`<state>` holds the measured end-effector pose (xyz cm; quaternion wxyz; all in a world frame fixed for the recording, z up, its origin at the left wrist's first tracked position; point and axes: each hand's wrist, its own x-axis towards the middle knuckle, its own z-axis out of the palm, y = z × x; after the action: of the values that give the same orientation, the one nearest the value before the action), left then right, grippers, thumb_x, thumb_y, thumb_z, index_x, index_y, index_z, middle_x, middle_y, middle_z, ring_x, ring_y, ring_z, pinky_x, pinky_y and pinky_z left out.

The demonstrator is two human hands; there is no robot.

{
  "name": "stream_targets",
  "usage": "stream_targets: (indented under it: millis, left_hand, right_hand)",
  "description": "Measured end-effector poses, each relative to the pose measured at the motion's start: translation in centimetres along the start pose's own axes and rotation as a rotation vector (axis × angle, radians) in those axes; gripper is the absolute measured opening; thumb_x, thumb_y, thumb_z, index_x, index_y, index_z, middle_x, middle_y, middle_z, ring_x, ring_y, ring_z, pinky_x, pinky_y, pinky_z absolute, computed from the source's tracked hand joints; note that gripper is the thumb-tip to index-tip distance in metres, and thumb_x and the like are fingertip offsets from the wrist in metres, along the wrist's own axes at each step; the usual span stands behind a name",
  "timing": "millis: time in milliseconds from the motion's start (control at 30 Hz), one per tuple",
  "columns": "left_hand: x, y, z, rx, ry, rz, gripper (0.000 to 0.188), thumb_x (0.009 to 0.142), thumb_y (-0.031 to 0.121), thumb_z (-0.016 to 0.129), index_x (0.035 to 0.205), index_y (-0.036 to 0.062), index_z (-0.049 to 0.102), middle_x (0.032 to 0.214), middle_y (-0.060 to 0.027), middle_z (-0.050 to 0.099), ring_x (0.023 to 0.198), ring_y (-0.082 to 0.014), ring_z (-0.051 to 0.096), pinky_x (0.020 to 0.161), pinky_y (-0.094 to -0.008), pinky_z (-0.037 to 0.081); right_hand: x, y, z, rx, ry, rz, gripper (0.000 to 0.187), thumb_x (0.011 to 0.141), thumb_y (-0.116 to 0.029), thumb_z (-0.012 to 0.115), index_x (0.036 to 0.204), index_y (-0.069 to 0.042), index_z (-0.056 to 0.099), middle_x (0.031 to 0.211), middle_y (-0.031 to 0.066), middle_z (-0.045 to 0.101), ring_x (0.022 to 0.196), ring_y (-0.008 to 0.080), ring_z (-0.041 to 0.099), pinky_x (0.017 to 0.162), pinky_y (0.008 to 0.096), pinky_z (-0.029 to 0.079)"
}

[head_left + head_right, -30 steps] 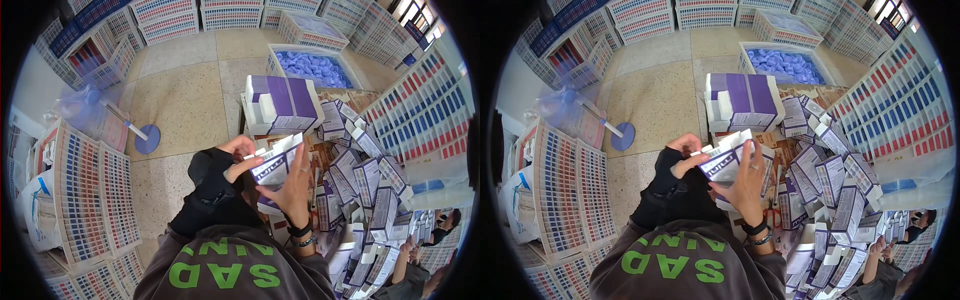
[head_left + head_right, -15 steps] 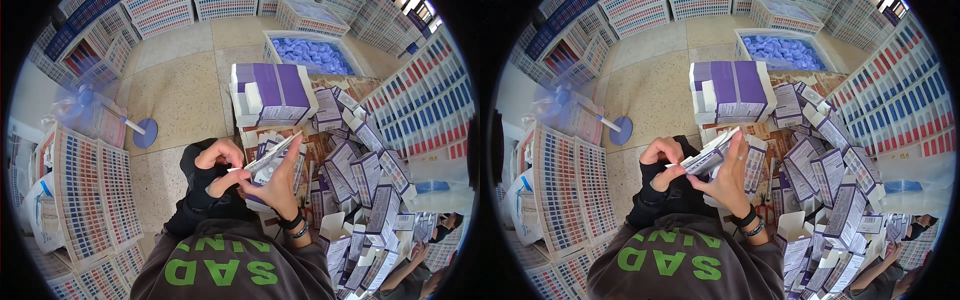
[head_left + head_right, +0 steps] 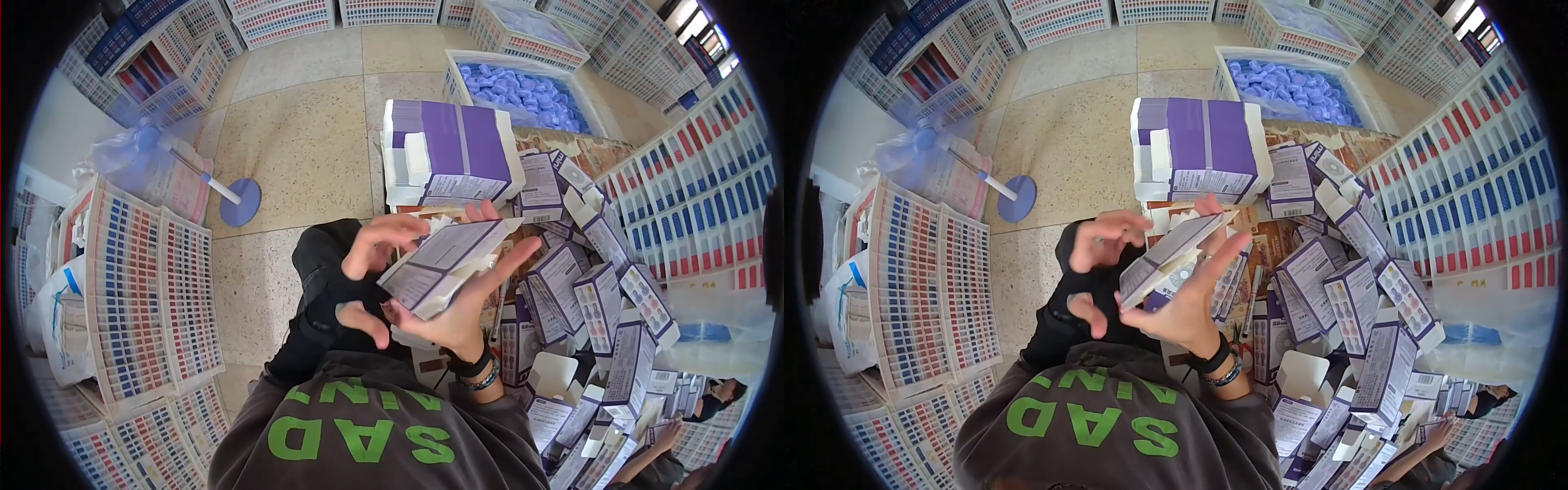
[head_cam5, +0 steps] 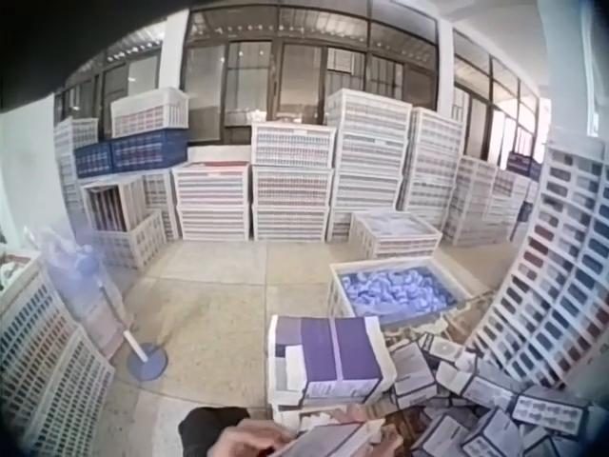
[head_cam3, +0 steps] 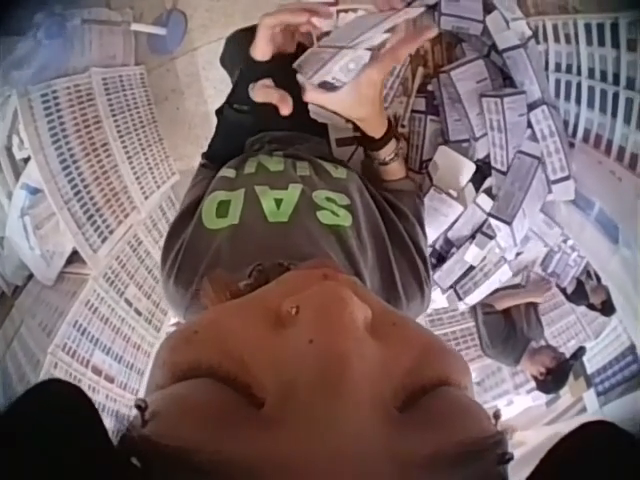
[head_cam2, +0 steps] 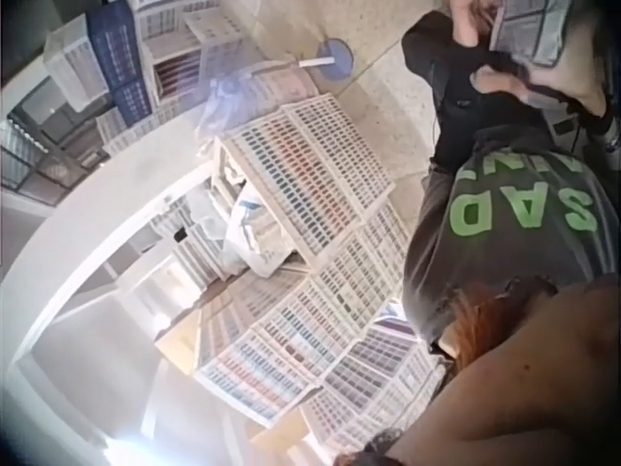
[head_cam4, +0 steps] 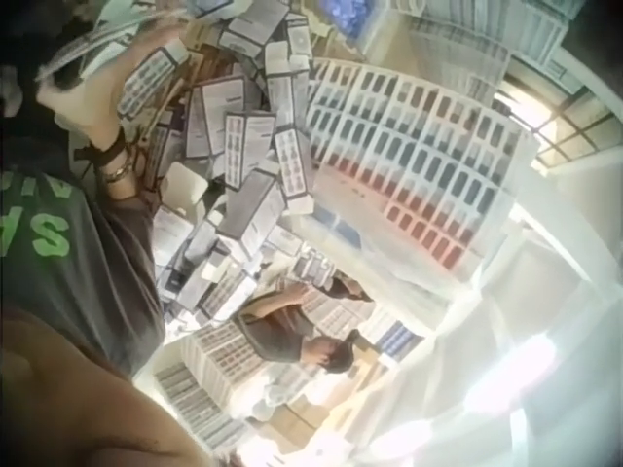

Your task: The person folds a purple and white box by hand, places a white insert inside, and sets it on a table. After repeating this, they use shears to cut the plastic band off a stack of flat boxes and then sort through them.

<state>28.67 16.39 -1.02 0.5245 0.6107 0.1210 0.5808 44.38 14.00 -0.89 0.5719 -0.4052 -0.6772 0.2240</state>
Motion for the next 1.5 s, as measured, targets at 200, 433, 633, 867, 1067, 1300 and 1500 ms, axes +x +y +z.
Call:
stream_targets:
  millis: [200,433,633,867,1067,1300,1500]
  left_hand:
    - [-1.5,-3.2,0.3,-0.099,-0.141,-0.221,0.110,0.060,0.042,0.090,0.144,0.0071,0.030,0.144,-0.0247,0.035,0.131,-0.0350,0.039,0.110,-0.0459,0.029]
    - [-3.3,-3.8,-0.7,0.078,0.038,-0.357,0.093,0.068,0.029,0.087,0.141,0.0020,0.035,0.127,-0.0178,0.058,0.120,-0.0284,0.056,0.100,-0.0382,0.045]
    - [-3.6,-2.5,-1.6,0.616,-0.156,0.028,0.069,0.078,0.021,0.080,0.134,0.0057,0.045,0.115,-0.0178,0.064,0.099,-0.0304,0.067,0.083,-0.0362,0.054]
    - [-3.9,-1.5,-1.7,0.779,-0.183,0.346,0.054,0.077,0.021,0.079,0.124,0.0144,0.052,0.104,-0.0188,0.063,0.084,-0.0335,0.069,0.069,-0.0359,0.057]
    - [-4.5,-1.7,-1.8,0.838,-0.069,0.529,0.050,0.078,0.036,0.075,0.115,0.0107,0.053,0.091,-0.0170,0.058,0.072,-0.0290,0.068,0.059,-0.0350,0.056]
    - [-4.3,-1.1,-1.1,0.827,-0.017,0.539,0.055,0.077,0.045,0.074,0.118,0.0146,0.053,0.086,-0.0149,0.054,0.067,-0.0278,0.065,0.051,-0.0334,0.051]
    - [-4.6,-2.1,-2.0,0.761,-0.045,0.466,0.057,0.081,0.051,0.067,0.119,0.0121,0.049,0.083,-0.0161,0.054,0.059,-0.0285,0.059,0.049,-0.0350,0.047]
  right_hand:
    - [0.5,-3.0,-1.2,0.059,-0.160,0.002,0.149,0.057,-0.036,0.088,0.145,-0.012,-0.030,0.147,0.0273,0.020,0.131,0.0351,0.035,0.108,0.0459,0.028]
    - [-1.2,-2.5,-1.7,0.156,0.048,0.112,0.134,0.067,-0.037,0.084,0.149,-0.007,-0.016,0.146,0.0245,0.025,0.126,0.0289,0.042,0.104,0.0426,0.034]
    - [-1.4,-2.1,-2.8,0.564,-0.066,0.147,0.100,0.082,-0.030,0.074,0.150,0.000,0.007,0.131,0.0222,0.047,0.119,0.0255,0.049,0.099,0.0391,0.039]
    - [-2.4,-3.4,-1.6,0.382,-0.047,0.271,0.078,0.092,-0.035,0.059,0.146,0.000,0.014,0.111,0.0210,0.058,0.104,0.0249,0.056,0.096,0.0385,0.042]
    - [-1.8,-4.7,-1.3,0.610,-0.083,0.222,0.067,0.093,-0.021,0.057,0.143,0.000,0.019,0.110,0.0215,0.058,0.098,0.0246,0.059,0.094,0.0377,0.044]
    - [-1.1,-3.4,-2.5,0.615,-0.238,0.296,0.054,0.095,-0.015,0.053,0.139,0.002,0.026,0.114,0.0240,0.057,0.098,0.0274,0.060,0.090,0.0369,0.047]
    - [-0.3,-2.2,-2.6,0.337,-0.253,-0.021,0.036,0.091,-0.014,0.059,0.124,0.000,0.054,0.117,0.0244,0.058,0.106,0.0301,0.059,0.090,0.0382,0.048]
